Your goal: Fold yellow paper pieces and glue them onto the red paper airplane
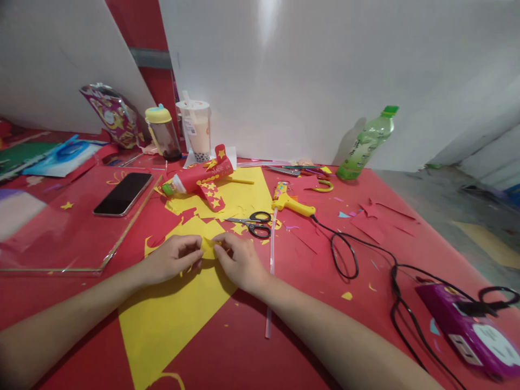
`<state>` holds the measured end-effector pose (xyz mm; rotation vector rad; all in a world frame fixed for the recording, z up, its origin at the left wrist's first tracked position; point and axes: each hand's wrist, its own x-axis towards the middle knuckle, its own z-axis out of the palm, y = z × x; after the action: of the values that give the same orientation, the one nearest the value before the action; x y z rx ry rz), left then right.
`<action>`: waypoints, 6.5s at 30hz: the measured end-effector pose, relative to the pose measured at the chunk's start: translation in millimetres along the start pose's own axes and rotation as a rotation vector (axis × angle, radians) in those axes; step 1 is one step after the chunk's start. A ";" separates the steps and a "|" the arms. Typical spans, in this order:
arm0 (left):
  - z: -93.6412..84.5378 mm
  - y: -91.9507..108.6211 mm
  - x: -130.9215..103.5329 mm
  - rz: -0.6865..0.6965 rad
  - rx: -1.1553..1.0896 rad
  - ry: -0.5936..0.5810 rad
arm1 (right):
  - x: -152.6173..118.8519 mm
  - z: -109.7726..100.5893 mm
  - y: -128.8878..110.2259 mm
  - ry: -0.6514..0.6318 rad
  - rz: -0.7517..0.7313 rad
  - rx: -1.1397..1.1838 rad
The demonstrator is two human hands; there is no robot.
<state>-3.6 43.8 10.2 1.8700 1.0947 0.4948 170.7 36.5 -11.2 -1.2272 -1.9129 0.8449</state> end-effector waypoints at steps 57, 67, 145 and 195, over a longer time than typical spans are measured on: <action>-1.1 -14.7 2.5 0.440 0.746 0.173 | 10.0 -4.8 21.2 -0.059 -0.589 -0.392; -10.8 -11.7 2.3 0.611 0.865 0.102 | 11.3 -13.4 17.2 -0.125 -0.699 -0.479; 8.0 -6.8 -4.3 0.258 0.609 0.161 | 12.1 -12.6 15.9 -0.178 -0.587 -0.289; 6.0 16.2 -12.9 0.072 0.852 -0.110 | 0.8 -14.7 -0.9 -0.266 -0.508 -0.783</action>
<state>1.6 26.4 21.8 2.6307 1.2754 -0.0762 182.2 39.1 -2.3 -0.9636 -2.7417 -0.0427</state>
